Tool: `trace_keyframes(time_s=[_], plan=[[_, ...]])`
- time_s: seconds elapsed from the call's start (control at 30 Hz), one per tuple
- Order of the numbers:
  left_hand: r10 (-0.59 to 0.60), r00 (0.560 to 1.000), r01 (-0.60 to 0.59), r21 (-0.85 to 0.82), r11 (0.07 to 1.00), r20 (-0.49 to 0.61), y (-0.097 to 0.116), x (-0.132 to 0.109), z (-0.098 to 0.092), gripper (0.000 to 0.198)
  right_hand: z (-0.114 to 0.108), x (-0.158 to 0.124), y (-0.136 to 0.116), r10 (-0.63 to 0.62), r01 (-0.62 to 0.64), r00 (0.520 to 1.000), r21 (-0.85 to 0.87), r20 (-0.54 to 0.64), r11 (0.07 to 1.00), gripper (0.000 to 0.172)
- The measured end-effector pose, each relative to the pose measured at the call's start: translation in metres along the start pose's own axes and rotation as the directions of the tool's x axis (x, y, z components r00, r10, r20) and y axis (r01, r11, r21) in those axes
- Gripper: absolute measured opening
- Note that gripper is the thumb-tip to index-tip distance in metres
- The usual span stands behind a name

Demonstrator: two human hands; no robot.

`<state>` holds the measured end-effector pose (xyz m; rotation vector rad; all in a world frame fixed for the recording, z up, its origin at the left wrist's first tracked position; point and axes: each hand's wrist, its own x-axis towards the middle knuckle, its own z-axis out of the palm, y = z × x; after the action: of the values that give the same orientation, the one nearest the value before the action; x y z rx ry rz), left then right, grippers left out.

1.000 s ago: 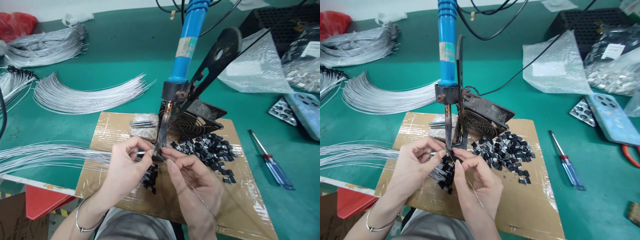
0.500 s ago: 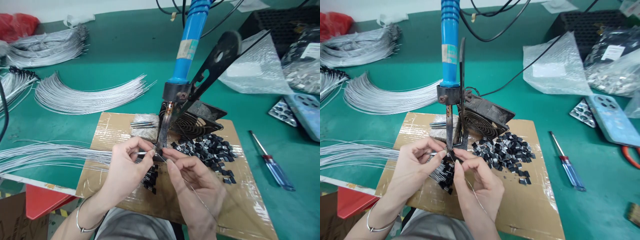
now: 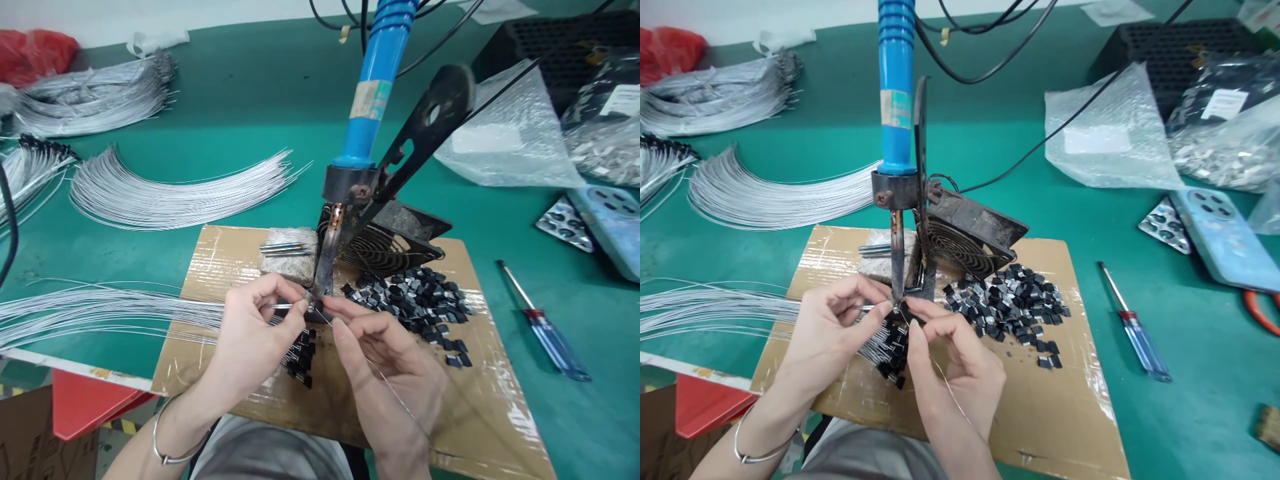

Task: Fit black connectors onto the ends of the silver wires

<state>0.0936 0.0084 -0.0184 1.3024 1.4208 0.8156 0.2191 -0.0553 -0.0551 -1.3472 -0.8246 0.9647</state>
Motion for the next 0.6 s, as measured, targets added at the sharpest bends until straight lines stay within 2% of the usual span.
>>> trace_keyframes(time_s=[0.6], plan=[[0.039,0.999,-0.039,0.006,0.999,0.024,-0.0035,-0.0011,-0.0021,0.009,0.0023,-0.001,0.0015,-0.075,0.074,0.997,-0.04,-0.014,0.996,0.014]])
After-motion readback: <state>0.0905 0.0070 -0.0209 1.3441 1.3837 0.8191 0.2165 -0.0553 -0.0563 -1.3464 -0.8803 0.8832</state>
